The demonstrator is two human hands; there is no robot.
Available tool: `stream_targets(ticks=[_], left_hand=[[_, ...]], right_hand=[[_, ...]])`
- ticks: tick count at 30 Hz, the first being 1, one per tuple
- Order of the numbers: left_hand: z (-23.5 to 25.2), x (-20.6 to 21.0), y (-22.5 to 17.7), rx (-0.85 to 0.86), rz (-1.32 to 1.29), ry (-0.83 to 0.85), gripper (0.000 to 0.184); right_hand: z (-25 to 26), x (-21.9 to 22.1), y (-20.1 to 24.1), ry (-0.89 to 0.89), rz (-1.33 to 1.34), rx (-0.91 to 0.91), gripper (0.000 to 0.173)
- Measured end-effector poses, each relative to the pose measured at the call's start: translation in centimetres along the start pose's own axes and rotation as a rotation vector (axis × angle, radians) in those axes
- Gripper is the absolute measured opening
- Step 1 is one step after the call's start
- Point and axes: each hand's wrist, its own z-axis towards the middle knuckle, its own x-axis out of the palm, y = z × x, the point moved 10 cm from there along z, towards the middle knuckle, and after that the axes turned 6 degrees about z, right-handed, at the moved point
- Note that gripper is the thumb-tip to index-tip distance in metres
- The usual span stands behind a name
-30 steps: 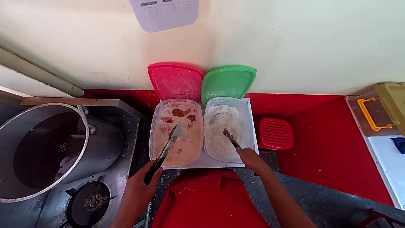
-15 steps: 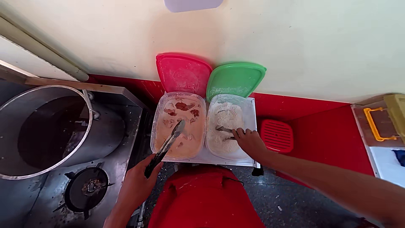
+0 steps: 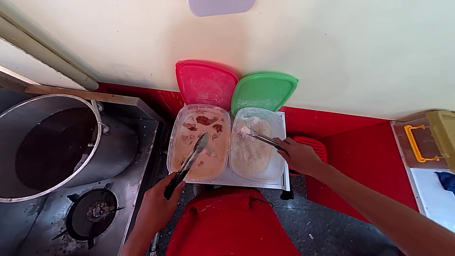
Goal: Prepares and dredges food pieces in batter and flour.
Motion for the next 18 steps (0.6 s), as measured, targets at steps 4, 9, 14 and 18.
stream_targets(ticks=[4, 9, 14, 18], left_hand=[[0.9, 0.2, -0.7, 0.008, 0.010, 0.017, 0.049], [1.7, -0.2, -1.4, 0.011, 0.022, 0.027, 0.049], [1.7, 0.4, -1.9, 0.028, 0.045, 0.046, 0.050], [1.2, 0.2, -1.9, 0.054, 0.041, 0.032, 0.051]], right_hand=[[-2.2, 1.9, -4.5, 0.096, 0.498, 0.058, 0.047], [-0.9, 4.6, -6.8, 0.144, 0.560, 0.348, 0.045], [7.6, 7.7, -4.7, 0.158, 0.455, 0.516, 0.063], [8.3, 6.3, 0.1, 0.131, 0.164, 0.280, 0.045]])
